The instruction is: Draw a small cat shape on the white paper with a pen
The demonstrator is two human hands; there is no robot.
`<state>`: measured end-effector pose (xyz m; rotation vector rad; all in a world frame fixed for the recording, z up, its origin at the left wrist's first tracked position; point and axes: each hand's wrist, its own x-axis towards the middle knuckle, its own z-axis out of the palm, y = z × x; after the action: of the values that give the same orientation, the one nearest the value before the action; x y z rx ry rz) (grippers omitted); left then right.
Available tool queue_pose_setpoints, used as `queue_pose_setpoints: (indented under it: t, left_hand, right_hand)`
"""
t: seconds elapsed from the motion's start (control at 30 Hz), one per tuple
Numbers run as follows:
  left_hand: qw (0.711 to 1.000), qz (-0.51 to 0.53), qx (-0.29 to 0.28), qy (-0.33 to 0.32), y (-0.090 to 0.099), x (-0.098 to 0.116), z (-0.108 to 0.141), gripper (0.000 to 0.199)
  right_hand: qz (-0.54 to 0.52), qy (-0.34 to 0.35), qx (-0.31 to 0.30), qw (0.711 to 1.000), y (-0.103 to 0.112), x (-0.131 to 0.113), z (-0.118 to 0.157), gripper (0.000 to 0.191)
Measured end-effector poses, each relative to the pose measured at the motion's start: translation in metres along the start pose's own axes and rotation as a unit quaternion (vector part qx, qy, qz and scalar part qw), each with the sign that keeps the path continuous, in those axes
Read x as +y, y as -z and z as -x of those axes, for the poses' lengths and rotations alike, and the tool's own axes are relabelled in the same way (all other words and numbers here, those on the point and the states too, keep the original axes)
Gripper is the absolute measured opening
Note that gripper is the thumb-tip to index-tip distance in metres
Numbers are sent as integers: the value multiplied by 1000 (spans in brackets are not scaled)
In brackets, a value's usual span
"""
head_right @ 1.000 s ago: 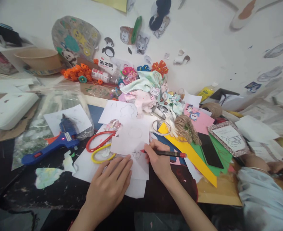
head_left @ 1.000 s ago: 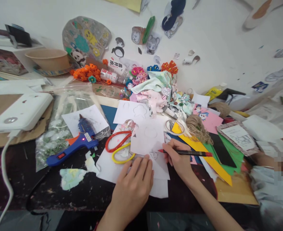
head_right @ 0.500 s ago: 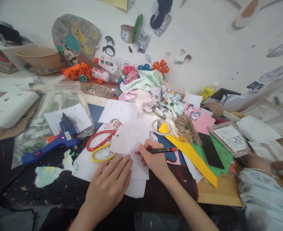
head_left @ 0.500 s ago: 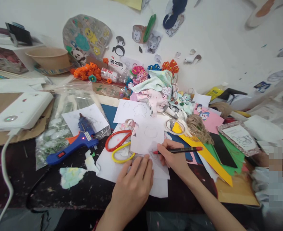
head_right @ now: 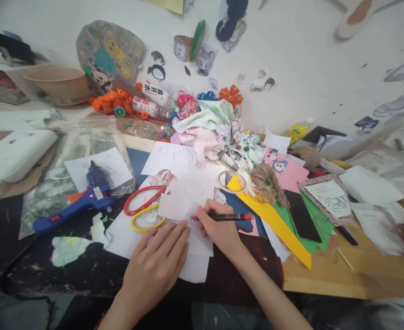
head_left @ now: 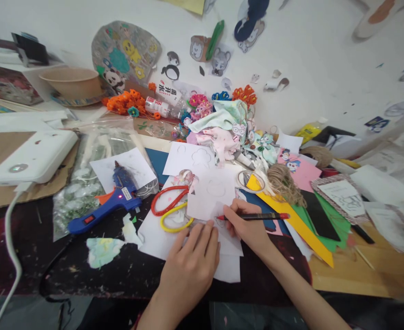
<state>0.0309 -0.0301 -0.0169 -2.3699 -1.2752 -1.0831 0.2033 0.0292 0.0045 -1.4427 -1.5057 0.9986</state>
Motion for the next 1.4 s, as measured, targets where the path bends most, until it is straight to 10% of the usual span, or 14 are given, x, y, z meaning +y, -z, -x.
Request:
queue_pose_setpoints:
  t: [0.87, 1.4]
  left_hand:
    - [1000, 1, -11, -1, -1, 0, 2, 26]
    - [1000, 2, -9, -2, 0, 1, 0, 25]
  right_hand:
    - [17, 9, -5, 1000, 0, 0, 1, 39]
    - [-29, 32, 116, 992, 8, 4, -5, 35]
